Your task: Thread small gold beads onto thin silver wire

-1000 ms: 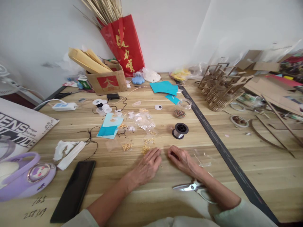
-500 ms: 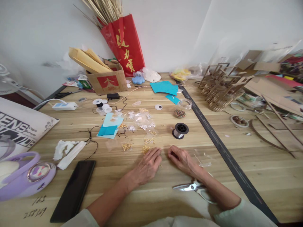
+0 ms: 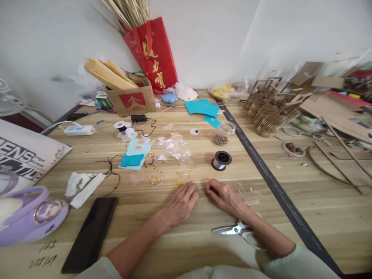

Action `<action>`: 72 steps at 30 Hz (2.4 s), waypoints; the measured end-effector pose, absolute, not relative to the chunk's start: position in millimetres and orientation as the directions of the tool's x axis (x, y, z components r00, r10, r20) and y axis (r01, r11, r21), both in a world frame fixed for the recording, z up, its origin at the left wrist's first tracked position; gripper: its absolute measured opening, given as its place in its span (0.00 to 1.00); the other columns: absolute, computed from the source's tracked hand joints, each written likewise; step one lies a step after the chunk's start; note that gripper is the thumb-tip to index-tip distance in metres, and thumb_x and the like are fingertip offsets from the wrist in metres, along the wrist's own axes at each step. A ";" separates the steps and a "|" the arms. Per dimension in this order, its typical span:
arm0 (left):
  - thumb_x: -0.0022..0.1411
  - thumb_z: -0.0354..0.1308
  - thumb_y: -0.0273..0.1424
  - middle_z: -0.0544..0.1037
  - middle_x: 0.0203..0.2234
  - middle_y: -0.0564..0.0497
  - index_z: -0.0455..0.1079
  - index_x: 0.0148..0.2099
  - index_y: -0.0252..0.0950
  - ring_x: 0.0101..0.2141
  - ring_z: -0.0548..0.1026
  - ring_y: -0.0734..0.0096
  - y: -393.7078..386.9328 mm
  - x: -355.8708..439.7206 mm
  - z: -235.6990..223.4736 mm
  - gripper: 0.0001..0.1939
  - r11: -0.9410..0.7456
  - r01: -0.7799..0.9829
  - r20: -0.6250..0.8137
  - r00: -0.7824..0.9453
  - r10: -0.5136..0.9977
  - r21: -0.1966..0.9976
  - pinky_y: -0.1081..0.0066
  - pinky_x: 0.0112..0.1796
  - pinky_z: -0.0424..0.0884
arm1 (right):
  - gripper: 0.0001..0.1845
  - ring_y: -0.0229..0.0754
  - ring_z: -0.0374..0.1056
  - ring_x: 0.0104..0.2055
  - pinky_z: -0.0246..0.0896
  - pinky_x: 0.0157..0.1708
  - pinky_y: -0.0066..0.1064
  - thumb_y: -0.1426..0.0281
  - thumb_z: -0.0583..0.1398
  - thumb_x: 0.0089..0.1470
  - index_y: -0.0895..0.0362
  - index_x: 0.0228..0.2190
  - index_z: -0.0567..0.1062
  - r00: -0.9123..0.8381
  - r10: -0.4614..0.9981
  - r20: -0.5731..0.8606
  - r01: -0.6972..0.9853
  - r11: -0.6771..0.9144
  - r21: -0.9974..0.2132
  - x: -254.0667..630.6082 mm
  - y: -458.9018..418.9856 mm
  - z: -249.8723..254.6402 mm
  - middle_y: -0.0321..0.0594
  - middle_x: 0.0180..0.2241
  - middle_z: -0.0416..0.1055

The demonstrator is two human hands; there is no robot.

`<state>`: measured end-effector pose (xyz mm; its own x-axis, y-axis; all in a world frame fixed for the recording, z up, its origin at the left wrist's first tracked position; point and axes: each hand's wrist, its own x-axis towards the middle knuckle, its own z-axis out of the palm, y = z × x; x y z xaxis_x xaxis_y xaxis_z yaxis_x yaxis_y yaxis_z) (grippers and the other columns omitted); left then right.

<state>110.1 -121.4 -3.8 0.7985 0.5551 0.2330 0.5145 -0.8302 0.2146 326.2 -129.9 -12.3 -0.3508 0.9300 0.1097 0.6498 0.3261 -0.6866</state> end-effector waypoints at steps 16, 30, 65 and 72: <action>0.62 0.44 0.18 0.70 0.47 0.38 0.64 0.40 0.32 0.55 0.65 0.56 -121.2 110.6 -5.5 0.10 -0.846 0.510 0.238 0.812 0.533 0.156 0.58 0.54 0.64 | 0.05 0.36 0.62 0.27 0.51 0.28 0.27 0.72 0.51 0.59 0.55 0.31 0.65 -0.363 0.926 0.107 0.656 0.335 -0.677 325.9 -129.7 -13.3 0.34 0.27 0.65; 0.62 0.43 0.19 0.70 0.48 0.39 0.64 0.41 0.32 0.55 0.65 0.58 -120.9 109.5 -6.7 0.10 -0.840 0.524 0.249 0.803 0.542 0.139 0.58 0.53 0.64 | 0.06 0.36 0.62 0.28 0.52 0.29 0.27 0.72 0.50 0.60 0.56 0.32 0.65 -0.364 0.926 0.096 0.638 0.323 -0.699 325.9 -130.6 -12.6 0.35 0.27 0.65; 0.63 0.44 0.20 0.70 0.50 0.39 0.65 0.41 0.31 0.55 0.65 0.58 -121.6 109.1 -7.5 0.09 -0.842 0.528 0.252 0.804 0.538 0.114 0.60 0.54 0.63 | 0.05 0.36 0.62 0.28 0.52 0.29 0.27 0.71 0.51 0.60 0.55 0.31 0.65 -0.366 0.926 0.092 0.654 0.326 -0.683 326.3 -129.8 -14.6 0.35 0.28 0.66; 0.63 0.44 0.20 0.70 0.49 0.39 0.65 0.41 0.31 0.55 0.65 0.59 -120.4 109.8 -8.4 0.10 -0.844 0.524 0.255 0.806 0.535 0.113 0.60 0.54 0.63 | 0.05 0.36 0.62 0.27 0.51 0.27 0.27 0.71 0.51 0.60 0.56 0.31 0.65 -0.364 0.927 0.089 0.654 0.323 -0.684 326.5 -130.0 -15.0 0.35 0.28 0.66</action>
<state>109.8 -120.4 -8.4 0.8056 0.5346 0.2552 0.5241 -0.8440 0.1134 326.5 -130.0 -15.0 -0.3642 0.9271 0.0891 0.6538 0.3226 -0.6845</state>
